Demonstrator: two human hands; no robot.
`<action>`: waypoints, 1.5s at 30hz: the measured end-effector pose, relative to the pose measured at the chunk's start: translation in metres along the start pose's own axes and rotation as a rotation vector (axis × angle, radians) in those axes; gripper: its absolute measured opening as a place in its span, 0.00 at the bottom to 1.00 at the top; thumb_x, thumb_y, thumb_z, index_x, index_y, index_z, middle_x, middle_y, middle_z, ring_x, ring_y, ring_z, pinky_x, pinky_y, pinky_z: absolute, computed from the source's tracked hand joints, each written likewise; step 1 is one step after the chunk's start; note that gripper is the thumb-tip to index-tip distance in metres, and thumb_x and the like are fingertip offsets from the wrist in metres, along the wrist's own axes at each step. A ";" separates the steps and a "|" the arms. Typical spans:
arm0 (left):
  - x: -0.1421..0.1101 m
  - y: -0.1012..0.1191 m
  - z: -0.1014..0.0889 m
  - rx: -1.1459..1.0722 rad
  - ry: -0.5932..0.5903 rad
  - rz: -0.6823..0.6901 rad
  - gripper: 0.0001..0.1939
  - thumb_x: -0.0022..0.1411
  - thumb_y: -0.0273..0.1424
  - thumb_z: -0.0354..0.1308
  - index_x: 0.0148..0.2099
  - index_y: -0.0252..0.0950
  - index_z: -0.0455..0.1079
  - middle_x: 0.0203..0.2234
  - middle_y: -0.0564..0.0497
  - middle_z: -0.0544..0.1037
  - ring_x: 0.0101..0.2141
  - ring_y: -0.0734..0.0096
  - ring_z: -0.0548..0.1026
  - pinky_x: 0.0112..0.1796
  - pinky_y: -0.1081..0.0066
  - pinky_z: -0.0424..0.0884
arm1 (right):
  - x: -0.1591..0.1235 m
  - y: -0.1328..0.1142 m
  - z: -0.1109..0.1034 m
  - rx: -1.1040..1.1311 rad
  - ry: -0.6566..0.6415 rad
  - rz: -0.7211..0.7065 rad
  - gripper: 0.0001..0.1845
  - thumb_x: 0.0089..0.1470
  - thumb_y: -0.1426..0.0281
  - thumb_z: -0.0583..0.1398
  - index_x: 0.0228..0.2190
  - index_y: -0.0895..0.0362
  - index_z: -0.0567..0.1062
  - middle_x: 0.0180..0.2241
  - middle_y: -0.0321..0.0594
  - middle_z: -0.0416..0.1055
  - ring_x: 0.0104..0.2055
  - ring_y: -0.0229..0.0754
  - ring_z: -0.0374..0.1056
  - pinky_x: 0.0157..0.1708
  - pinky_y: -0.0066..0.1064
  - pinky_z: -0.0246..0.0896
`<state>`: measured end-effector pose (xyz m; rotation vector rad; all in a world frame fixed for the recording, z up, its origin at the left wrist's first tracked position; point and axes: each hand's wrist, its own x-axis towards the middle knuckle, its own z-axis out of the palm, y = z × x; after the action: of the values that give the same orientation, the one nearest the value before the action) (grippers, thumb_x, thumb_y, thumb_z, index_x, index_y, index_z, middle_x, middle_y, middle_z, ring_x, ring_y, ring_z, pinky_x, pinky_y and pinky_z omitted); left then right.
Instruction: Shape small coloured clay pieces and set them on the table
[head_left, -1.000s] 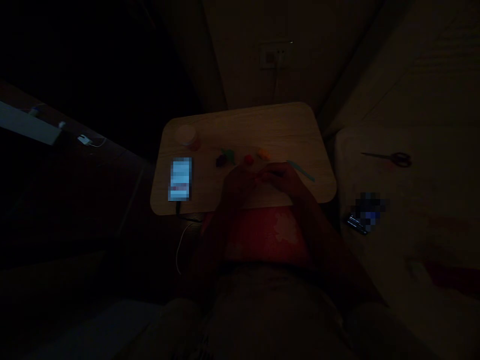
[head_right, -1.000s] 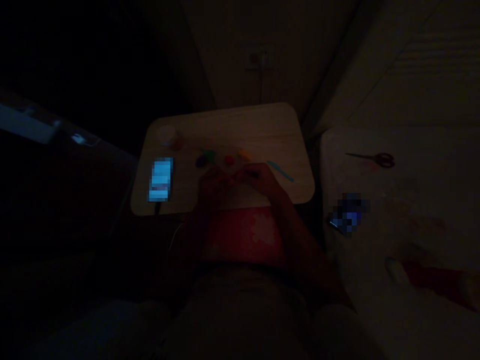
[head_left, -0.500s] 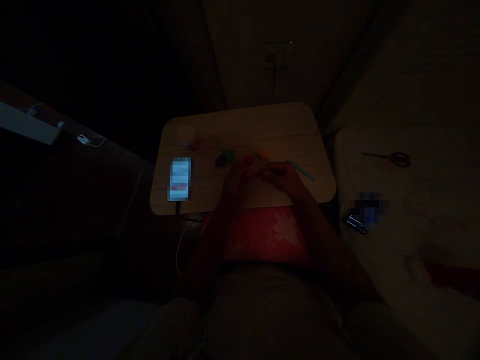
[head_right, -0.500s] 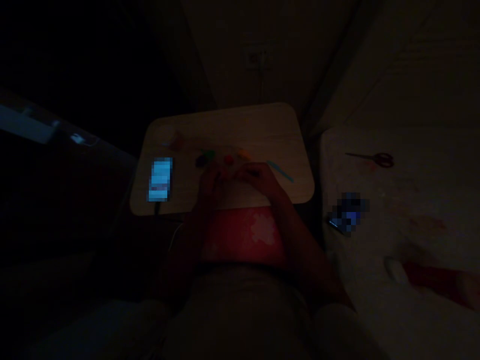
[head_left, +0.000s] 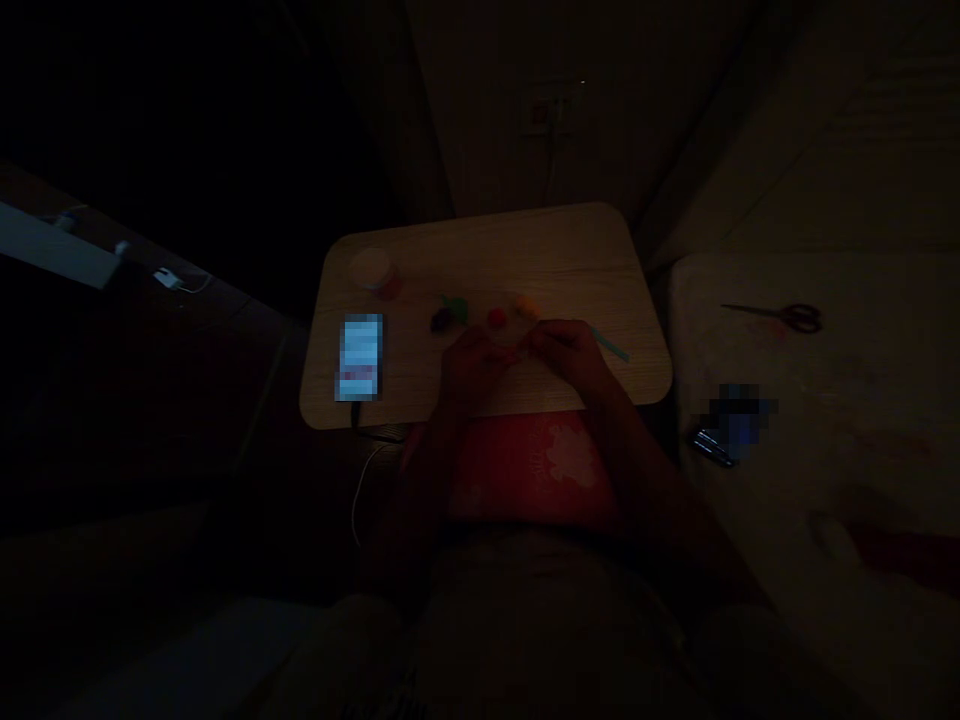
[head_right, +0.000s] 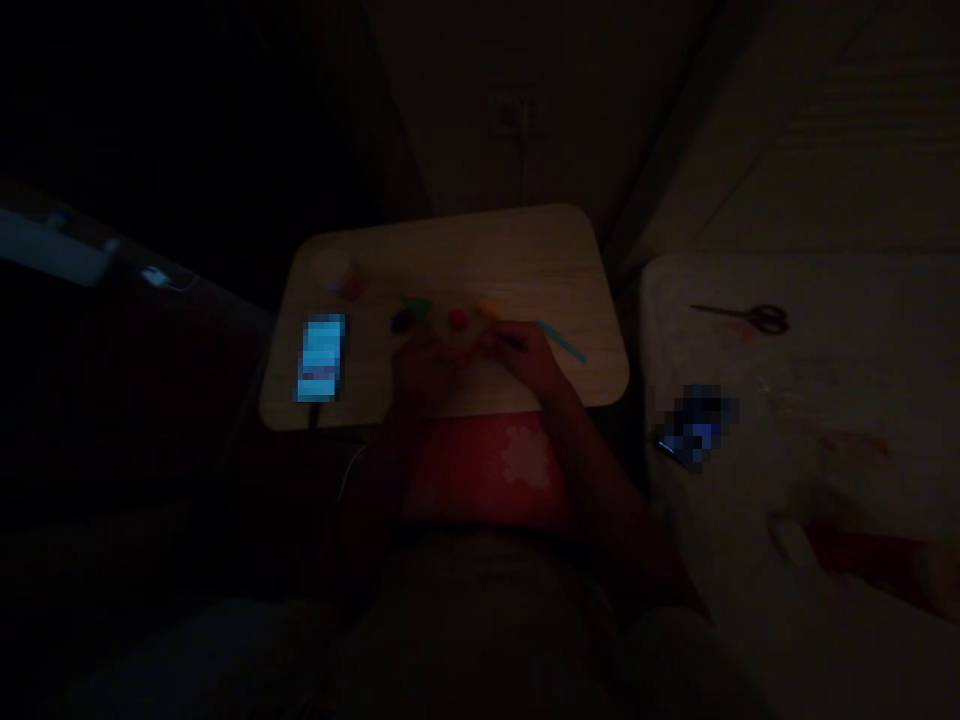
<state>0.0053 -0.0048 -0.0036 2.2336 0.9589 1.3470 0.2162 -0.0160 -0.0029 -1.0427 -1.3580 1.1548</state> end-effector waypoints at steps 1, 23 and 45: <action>0.000 0.000 0.000 0.000 -0.004 -0.001 0.13 0.69 0.40 0.67 0.34 0.37 0.82 0.29 0.50 0.80 0.31 0.69 0.77 0.36 0.68 0.74 | 0.000 0.000 0.000 -0.002 0.001 -0.005 0.23 0.56 0.49 0.68 0.25 0.56 0.81 0.26 0.39 0.76 0.29 0.40 0.69 0.31 0.31 0.64; 0.004 -0.002 0.002 -0.049 -0.027 -0.035 0.26 0.77 0.52 0.47 0.38 0.39 0.72 0.32 0.46 0.76 0.36 0.62 0.75 0.39 0.63 0.73 | -0.001 -0.004 0.000 0.010 0.026 -0.012 0.18 0.54 0.54 0.69 0.24 0.56 0.81 0.25 0.39 0.76 0.28 0.40 0.69 0.31 0.32 0.64; 0.002 0.002 0.000 -0.023 -0.078 -0.088 0.18 0.73 0.45 0.60 0.40 0.38 0.82 0.34 0.46 0.83 0.37 0.63 0.80 0.41 0.64 0.78 | -0.001 -0.011 0.002 0.026 0.039 0.011 0.22 0.49 0.47 0.71 0.26 0.54 0.82 0.25 0.39 0.76 0.30 0.43 0.70 0.33 0.34 0.66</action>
<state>0.0067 -0.0046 -0.0007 2.1836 0.9966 1.2175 0.2145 -0.0192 0.0074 -1.0503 -1.3055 1.1516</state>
